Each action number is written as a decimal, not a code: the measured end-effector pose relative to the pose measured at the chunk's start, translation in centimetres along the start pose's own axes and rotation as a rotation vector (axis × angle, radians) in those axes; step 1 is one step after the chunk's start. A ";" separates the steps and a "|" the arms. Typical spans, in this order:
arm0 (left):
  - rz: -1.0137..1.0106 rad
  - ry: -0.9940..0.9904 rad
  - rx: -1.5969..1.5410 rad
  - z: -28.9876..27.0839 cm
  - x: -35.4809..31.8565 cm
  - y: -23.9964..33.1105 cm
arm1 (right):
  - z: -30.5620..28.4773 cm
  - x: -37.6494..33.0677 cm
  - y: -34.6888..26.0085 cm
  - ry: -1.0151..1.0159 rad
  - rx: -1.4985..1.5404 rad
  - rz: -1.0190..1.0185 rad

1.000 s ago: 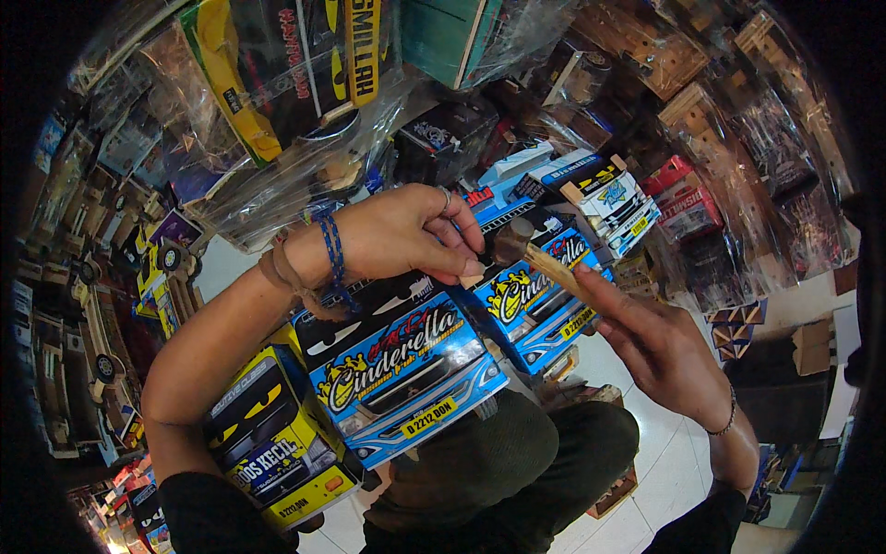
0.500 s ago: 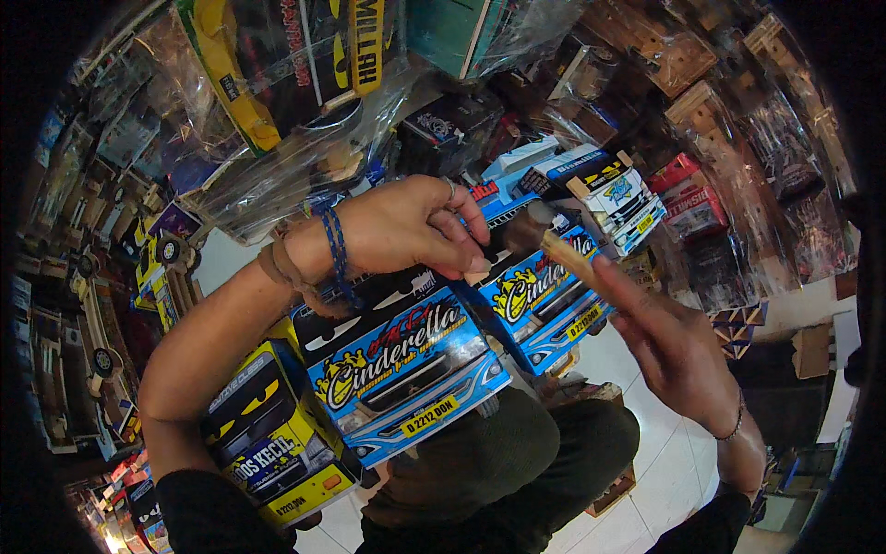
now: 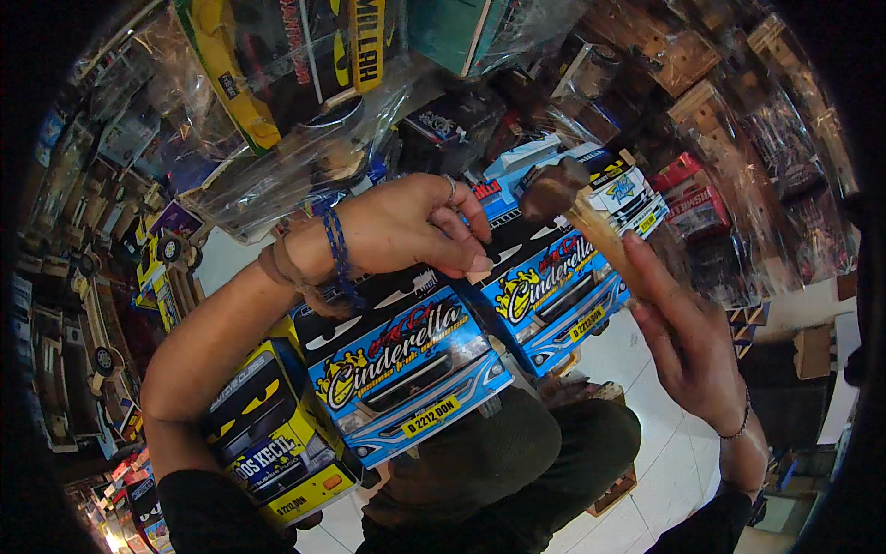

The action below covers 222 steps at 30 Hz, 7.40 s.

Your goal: The person assembles wooden toy trucks by attaching wheels and bodies to chassis frames. They use a hammer to secure small wooden pegs into the truck bodies, working on multiple units lined up on the floor.

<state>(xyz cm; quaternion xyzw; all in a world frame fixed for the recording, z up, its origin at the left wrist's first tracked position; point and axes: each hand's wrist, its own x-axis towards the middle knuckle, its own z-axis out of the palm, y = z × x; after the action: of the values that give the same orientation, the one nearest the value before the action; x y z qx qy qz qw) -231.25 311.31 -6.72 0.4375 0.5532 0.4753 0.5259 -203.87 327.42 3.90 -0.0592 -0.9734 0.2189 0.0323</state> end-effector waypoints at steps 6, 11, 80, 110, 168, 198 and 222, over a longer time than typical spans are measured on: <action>-0.005 -0.017 0.041 -0.1 0.1 0.0 | 1.4 -0.6 1.1 -0.134 -0.197 -0.078; -0.024 0.010 -0.001 0.1 0.0 0.0 | 1.8 -0.7 1.2 0.166 -0.189 -0.117; -0.251 0.079 0.390 2.4 -0.6 5.0 | -0.9 -22.1 12.1 0.899 0.859 0.558; 0.656 -1.306 1.300 50.4 26.1 -21.0 | 25.6 -41.6 15.5 0.963 0.512 1.348; -0.575 -0.844 -0.161 40.7 25.0 -14.3 | 20.6 -35.3 14.2 1.114 1.406 1.308; 0.144 -0.379 0.221 14.5 19.5 18.0 | 0.3 -22.2 16.4 1.462 1.311 0.509; -0.095 -0.044 -0.007 1.4 12.1 2.8 | 10.2 -15.2 9.3 0.936 1.074 0.814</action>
<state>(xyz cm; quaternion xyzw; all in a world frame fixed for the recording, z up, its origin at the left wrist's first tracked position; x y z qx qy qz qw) -230.63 323.78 -6.00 0.4192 0.5601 0.4422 0.5613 -188.72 329.51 -9.84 -0.4694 -0.5240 0.6023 0.3772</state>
